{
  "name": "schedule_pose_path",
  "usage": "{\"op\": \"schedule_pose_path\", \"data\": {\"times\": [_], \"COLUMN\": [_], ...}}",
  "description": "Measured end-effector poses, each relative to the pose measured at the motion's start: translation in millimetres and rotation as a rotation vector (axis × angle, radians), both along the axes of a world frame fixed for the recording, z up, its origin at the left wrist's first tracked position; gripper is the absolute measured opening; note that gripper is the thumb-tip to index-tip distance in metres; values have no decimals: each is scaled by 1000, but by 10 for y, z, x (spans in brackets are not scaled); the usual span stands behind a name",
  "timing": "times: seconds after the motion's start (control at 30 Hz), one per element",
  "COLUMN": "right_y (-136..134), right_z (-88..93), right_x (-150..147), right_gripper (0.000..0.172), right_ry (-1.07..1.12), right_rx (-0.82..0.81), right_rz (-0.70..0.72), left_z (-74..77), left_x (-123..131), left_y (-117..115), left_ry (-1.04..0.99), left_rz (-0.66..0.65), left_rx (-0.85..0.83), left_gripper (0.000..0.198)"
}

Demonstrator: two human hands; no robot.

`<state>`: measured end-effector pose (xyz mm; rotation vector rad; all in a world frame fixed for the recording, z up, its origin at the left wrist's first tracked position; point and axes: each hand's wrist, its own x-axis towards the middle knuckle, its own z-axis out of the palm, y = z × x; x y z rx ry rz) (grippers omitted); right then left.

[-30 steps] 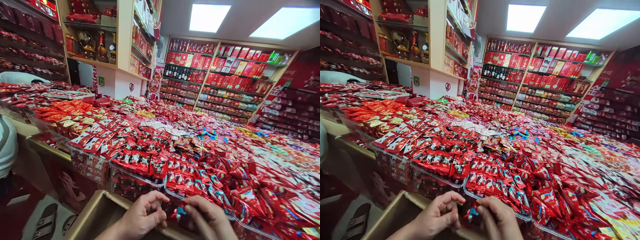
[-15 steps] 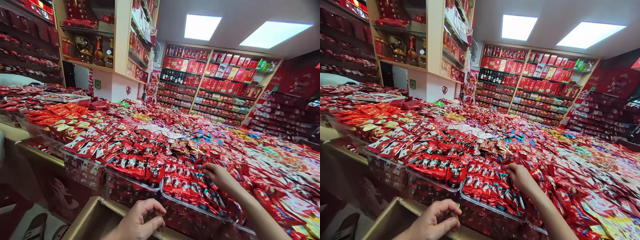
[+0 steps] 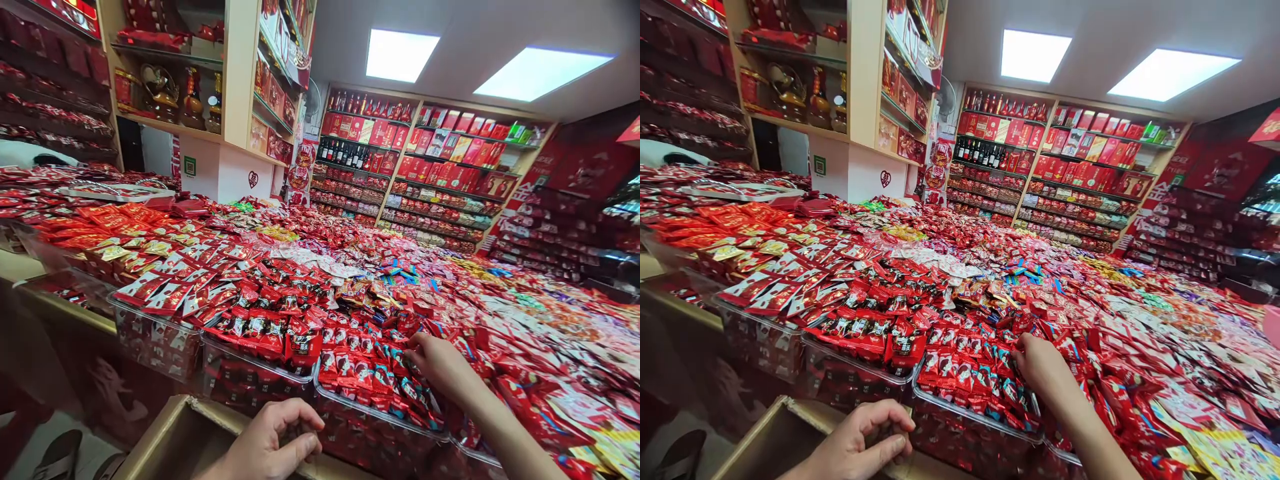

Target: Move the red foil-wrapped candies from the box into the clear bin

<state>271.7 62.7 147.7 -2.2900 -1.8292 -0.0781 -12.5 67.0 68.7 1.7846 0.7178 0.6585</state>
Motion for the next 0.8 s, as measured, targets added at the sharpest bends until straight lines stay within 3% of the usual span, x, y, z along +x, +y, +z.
{"op": "schedule_pose_path", "data": {"times": [0.1, 0.2, 0.37, 0.5, 0.63, 0.7, 0.8], "right_y": [36, 86, 205, 167, -327, -707, -1231], "right_z": [23, -8, -81, 30, 110, 20, -259], "right_x": [-111, -208, -230, -294, -572, -735, -890], "right_gripper": [25, 21, 16, 18, 18, 16, 14], "right_ry": [26, 97, 111, 104, 344, 557, 671], "right_rx": [77, 39, -32, -18, 84, -87, -192], "right_rz": [78, 168, 176, 204, 312, 447, 462], "left_z": [10, 22, 26, 25, 12, 27, 112], "left_x": [9, 10, 2, 3, -5, -11, -2], "left_y": [7, 5, -6, -13, 8, 31, 5], "left_ry": [-22, -50, -73, -75, -77, -82, -98], "left_rz": [-25, -36, -50, -47, -53, -59, -61], "left_rx": [-23, -63, -93, -83, -70, -65, -34], "left_gripper": [17, 18, 18, 17, 18, 18, 18]}}
